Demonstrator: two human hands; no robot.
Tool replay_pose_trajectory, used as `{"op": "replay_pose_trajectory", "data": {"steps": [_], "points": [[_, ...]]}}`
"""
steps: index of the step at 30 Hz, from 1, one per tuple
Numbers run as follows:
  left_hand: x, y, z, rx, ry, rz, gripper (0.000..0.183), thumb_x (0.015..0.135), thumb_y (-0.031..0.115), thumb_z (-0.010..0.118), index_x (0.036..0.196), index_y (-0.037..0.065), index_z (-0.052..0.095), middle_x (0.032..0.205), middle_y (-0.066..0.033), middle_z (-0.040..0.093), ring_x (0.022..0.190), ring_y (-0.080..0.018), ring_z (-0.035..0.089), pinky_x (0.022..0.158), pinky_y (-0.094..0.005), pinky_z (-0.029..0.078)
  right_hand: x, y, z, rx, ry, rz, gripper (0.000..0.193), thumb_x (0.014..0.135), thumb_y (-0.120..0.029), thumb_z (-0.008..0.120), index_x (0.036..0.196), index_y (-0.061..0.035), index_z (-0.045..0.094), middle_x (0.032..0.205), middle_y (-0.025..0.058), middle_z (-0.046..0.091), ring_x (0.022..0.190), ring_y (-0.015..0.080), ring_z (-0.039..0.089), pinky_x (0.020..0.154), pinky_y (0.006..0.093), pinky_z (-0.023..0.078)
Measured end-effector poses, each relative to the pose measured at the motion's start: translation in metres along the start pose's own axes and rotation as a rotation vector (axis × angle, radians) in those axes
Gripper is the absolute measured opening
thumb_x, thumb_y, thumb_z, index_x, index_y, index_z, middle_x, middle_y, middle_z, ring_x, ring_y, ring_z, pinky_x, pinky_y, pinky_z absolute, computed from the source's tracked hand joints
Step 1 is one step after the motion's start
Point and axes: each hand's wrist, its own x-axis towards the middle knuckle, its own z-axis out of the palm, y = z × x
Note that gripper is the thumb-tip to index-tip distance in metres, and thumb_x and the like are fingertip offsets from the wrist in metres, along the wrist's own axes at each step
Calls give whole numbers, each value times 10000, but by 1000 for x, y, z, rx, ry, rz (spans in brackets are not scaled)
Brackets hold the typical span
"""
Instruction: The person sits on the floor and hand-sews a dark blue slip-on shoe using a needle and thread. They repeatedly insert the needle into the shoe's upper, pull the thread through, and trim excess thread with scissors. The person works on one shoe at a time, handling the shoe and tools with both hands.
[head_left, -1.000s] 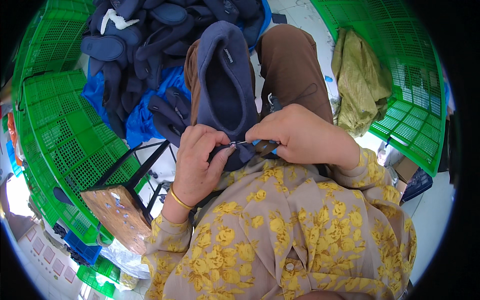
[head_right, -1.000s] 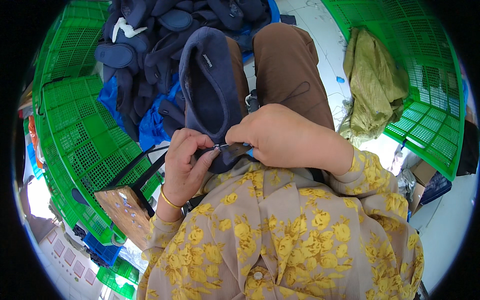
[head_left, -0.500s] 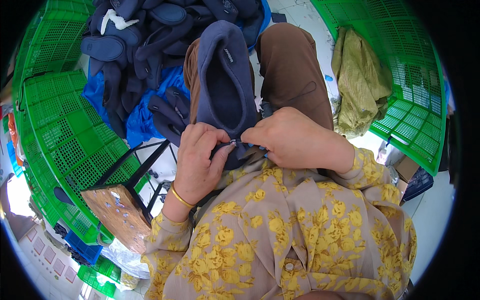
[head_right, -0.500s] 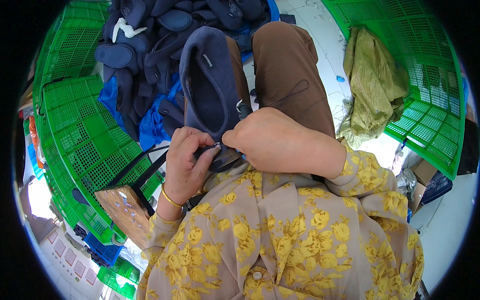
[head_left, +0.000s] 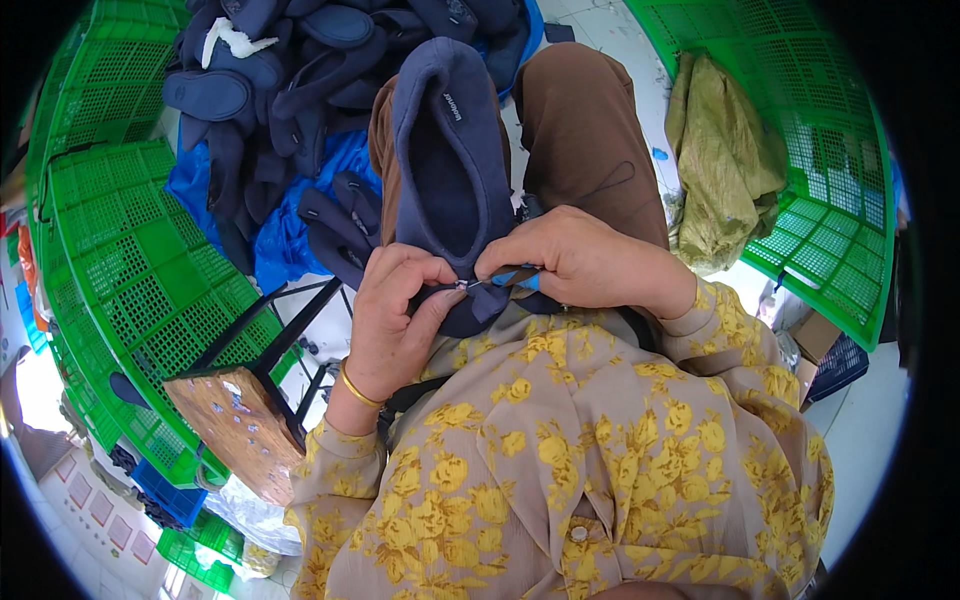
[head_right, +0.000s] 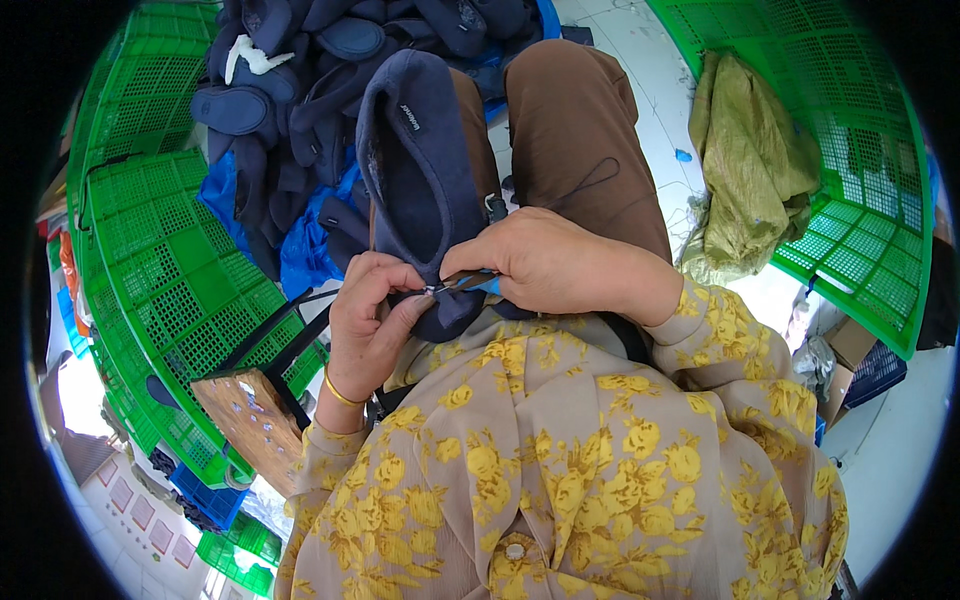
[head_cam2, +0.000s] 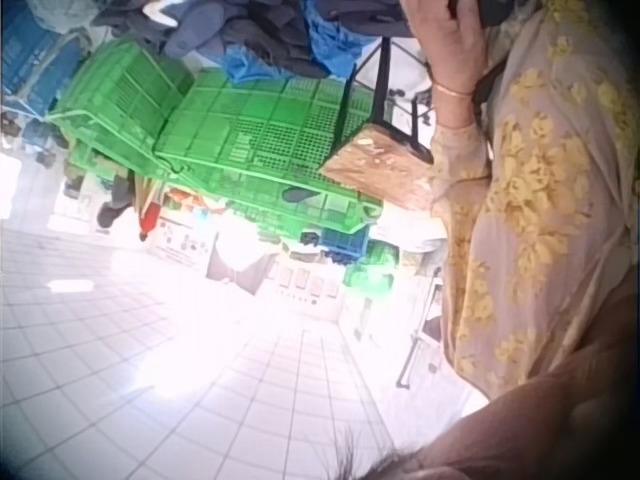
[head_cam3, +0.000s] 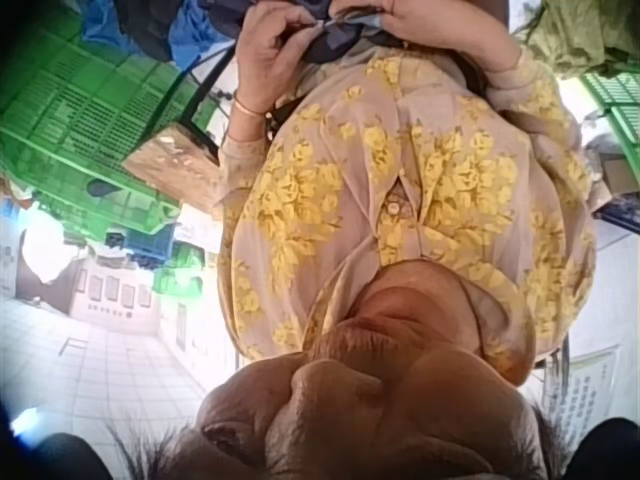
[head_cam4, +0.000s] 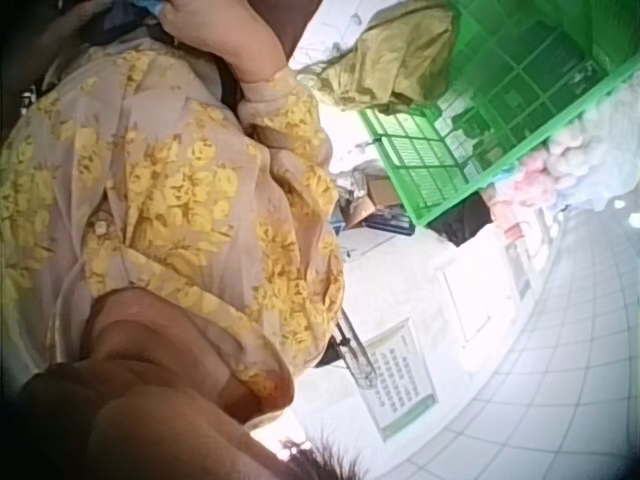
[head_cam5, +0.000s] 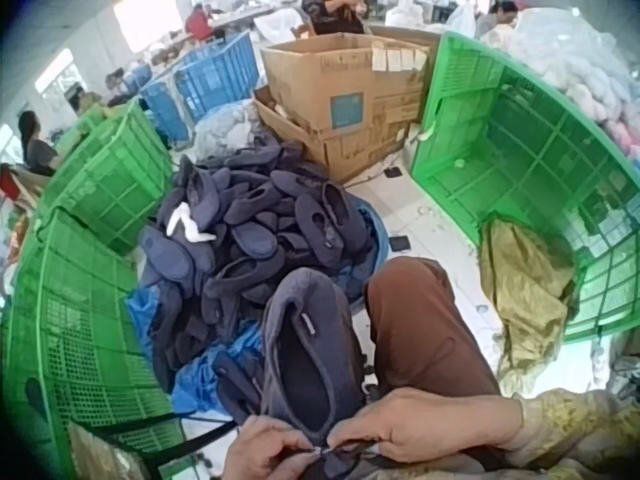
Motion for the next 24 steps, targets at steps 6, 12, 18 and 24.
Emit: {"op": "replay_pose_trajectory", "data": {"steps": [6, 12, 18, 24], "points": [[1, 0, 1, 20, -8, 20, 160, 779, -12, 724, 908, 31, 641, 892, -49, 558, 809, -162, 509, 698, -250, 424, -3, -1, -1, -58, 16, -22, 377, 730, 57, 585, 1059, -91, 696, 869, 171, 694, 827, 357, 667, 751, 423, 524], [2, 0, 1, 14, -9, 19, 157, 776, -11, 724, 902, 29, 640, 892, -48, 558, 805, -164, 505, 701, -251, 420, 0, -5, -4, -92, -10, -24, 371, 733, 53, 593, 1057, -92, 703, 842, 174, 685, 800, 360, 661, 726, 420, 518], [2, -1, 2, -26, 3, 28, 167, 762, -26, 717, 899, 28, 639, 885, -48, 553, 801, -163, 499, 700, -254, 417, 2, 3, 2, -44, 10, -45, 364, 740, 64, 585, 1059, -85, 677, 813, 172, 673, 776, 359, 656, 692, 421, 511], [1, -1, 5, -1, 26, 32, 180, 748, -30, 720, 894, 33, 634, 891, -49, 552, 797, -170, 496, 702, -258, 419, 2, 3, 7, -43, 45, -51, 289, 754, 58, 587, 1003, -77, 644, 791, 162, 660, 761, 361, 652, 676, 412, 510]]}}
